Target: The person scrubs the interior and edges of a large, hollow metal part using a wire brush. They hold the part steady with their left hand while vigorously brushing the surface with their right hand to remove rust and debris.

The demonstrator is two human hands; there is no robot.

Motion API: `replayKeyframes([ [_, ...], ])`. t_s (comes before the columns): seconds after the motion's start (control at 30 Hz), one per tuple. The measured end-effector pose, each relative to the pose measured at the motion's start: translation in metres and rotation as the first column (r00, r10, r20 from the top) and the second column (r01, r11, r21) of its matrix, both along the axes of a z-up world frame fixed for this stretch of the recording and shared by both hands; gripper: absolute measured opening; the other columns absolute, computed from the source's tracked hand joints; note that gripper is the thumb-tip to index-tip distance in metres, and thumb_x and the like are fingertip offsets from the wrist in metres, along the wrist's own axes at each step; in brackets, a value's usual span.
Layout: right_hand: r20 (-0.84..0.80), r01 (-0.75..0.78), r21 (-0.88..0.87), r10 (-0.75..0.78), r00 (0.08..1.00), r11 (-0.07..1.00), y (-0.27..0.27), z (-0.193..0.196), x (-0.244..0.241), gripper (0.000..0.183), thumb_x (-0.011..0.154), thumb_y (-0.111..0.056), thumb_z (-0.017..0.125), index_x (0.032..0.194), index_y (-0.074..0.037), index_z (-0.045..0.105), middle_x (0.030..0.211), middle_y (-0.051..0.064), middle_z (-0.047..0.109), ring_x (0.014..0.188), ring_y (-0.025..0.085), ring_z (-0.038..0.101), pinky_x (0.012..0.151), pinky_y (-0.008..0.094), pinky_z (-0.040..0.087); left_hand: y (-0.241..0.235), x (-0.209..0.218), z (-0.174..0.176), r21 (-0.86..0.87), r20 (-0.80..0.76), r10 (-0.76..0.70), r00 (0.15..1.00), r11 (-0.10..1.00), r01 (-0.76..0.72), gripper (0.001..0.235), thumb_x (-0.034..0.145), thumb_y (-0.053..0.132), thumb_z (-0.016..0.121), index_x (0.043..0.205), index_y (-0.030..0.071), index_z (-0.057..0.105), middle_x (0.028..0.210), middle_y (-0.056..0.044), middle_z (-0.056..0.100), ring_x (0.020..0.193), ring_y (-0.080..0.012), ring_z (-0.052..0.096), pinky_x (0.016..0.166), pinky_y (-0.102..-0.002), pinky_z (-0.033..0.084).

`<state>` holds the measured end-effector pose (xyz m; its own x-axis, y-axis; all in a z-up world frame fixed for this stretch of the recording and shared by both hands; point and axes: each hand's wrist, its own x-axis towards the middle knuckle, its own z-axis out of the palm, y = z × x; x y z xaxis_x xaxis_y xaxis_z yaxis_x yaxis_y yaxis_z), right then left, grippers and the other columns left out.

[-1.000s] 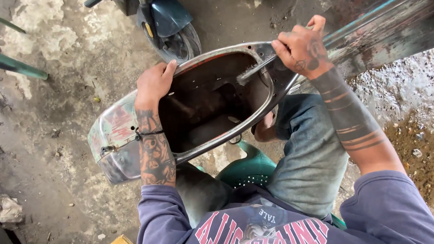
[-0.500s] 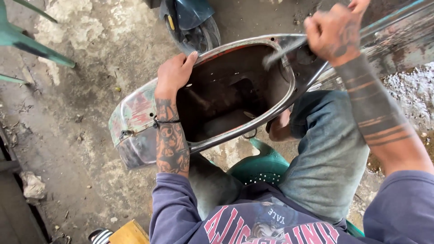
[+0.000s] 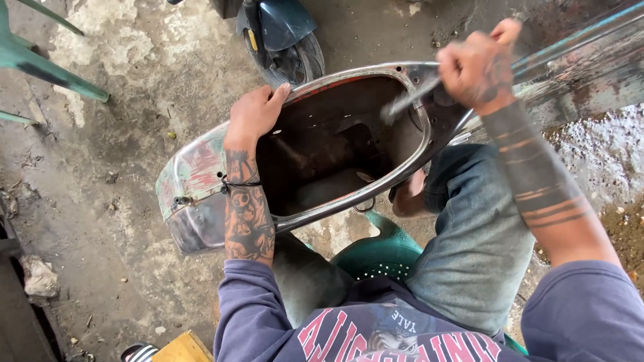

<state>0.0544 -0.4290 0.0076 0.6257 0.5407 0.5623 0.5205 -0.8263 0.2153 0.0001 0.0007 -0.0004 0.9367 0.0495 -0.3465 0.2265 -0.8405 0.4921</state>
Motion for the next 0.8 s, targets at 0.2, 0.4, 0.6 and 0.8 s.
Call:
replayKeyframes([
  [0.2,-0.099,-0.101,0.036,0.104,0.990,0.994,0.023,0.018,-0.029,0.042,0.107,-0.025,0.053,0.066,-0.018,0.062,0.059,0.000,0.050,0.058,0.016,0.034,0.093,0.041,0.029,0.000,-0.003,0.005,0.004,-0.007,-0.010,1.000,1.000,0.010,0.061,0.109,0.064,0.031,0.077,0.013,0.034,0.071,-0.004,0.043,0.066,-0.0248,0.043,0.066,-0.043,0.034],
  [0.4,-0.058,0.073,0.052,-0.070,0.996,0.996,-0.010,0.004,0.002,0.041,0.109,-0.017,0.054,0.067,-0.022,0.056,0.061,-0.004,0.051,0.057,0.014,0.034,0.092,0.039,0.026,-0.003,-0.004,0.008,-0.004,0.004,-0.026,1.000,1.000,0.026,0.057,0.110,0.063,0.030,0.077,0.016,0.028,0.070,0.001,0.032,0.063,-0.0188,0.032,0.064,-0.038,0.028],
  [0.6,-0.094,0.046,0.032,-0.043,0.995,0.998,0.014,0.010,-0.007,0.046,0.111,-0.026,0.047,0.066,-0.025,0.061,0.058,-0.006,0.053,0.055,0.013,0.039,0.090,0.039,0.026,-0.001,-0.003,0.004,0.022,-0.010,-0.019,1.000,1.000,0.019,0.060,0.109,0.063,0.029,0.079,0.013,0.038,0.074,-0.005,0.045,0.068,-0.0252,0.044,0.068,-0.043,0.034],
  [0.8,-0.104,-0.095,0.050,0.100,0.989,0.994,0.028,0.019,-0.032,0.039,0.104,-0.026,0.056,0.066,-0.019,0.061,0.062,0.000,0.054,0.061,0.016,0.041,0.089,0.041,0.027,-0.003,-0.005,0.011,0.009,-0.008,-0.018,1.000,1.000,0.018,0.059,0.109,0.061,0.031,0.078,0.012,0.037,0.074,-0.005,0.045,0.068,-0.0256,0.043,0.068,-0.044,0.034],
])
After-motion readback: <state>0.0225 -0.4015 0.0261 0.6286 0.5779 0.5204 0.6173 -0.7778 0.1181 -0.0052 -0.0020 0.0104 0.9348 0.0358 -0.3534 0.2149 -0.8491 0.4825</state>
